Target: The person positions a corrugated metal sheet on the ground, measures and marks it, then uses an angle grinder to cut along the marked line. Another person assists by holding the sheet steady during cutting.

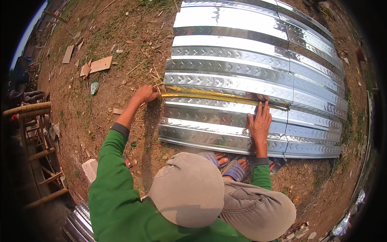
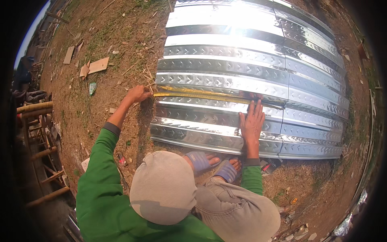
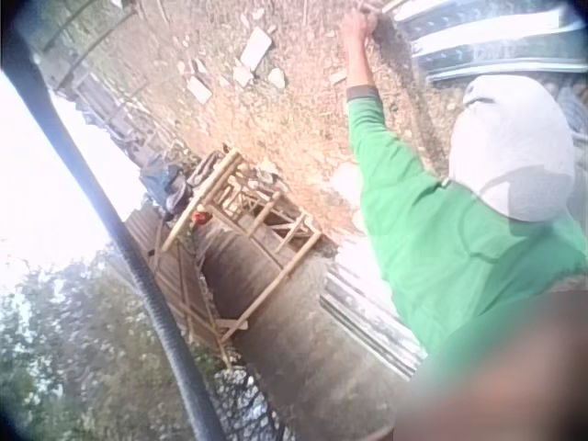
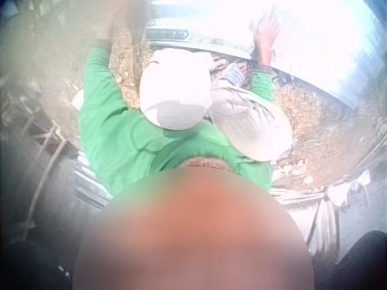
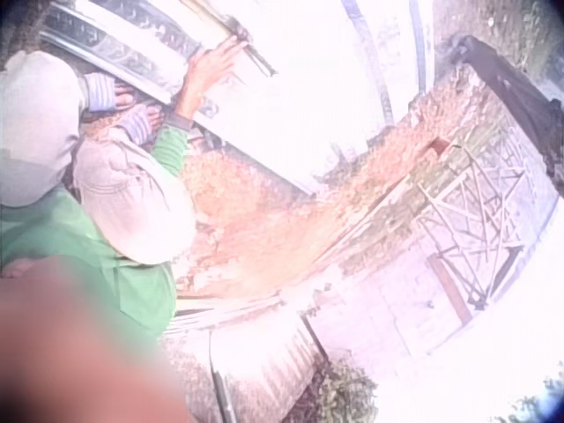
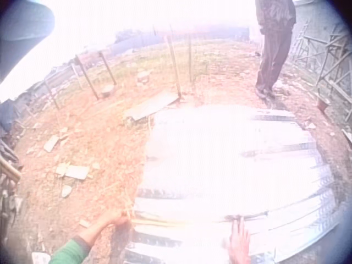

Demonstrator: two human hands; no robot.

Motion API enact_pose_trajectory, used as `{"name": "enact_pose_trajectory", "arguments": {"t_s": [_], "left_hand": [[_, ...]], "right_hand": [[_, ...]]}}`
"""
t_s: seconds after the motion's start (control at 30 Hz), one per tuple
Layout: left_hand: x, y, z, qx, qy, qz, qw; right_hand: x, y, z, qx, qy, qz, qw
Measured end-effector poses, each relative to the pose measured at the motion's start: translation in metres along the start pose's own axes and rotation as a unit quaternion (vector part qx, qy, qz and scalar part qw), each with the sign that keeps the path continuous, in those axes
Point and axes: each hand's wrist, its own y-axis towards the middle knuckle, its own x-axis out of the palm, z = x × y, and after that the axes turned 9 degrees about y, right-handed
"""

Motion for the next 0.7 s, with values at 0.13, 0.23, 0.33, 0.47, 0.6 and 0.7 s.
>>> {"name": "enact_pose_trajectory", "arguments": {"t_s": [0.13, 0.23, 0.33, 0.47, 0.6, 0.7], "left_hand": [[-0.038, -0.018, -0.009, -0.018, -0.14, -0.156, 0.978], [-0.049, -0.045, -0.003, -0.002, -0.173, -0.134, 0.976], [-0.04, -0.075, -0.009, -0.042, -0.172, -0.066, 0.982], [-0.022, -0.097, -0.06, -0.161, -0.27, 0.002, 0.949], [-0.008, -0.136, -0.137, -0.275, -0.233, 0.121, 0.925], [0.007, -0.182, -0.173, -0.395, -0.141, 0.116, 0.9]], "right_hand": [[-0.014, -0.01, -0.009, -0.089, 0.032, 0.163, 0.982], [-0.031, -0.031, -0.029, -0.112, 0.061, 0.243, 0.962], [-0.04, -0.053, -0.054, -0.156, 0.076, 0.322, 0.931], [-0.048, -0.095, -0.061, -0.158, 0.112, 0.308, 0.932], [-0.057, -0.135, -0.044, -0.089, 0.127, 0.291, 0.944], [-0.069, -0.168, -0.03, -0.009, 0.123, 0.291, 0.949]]}}
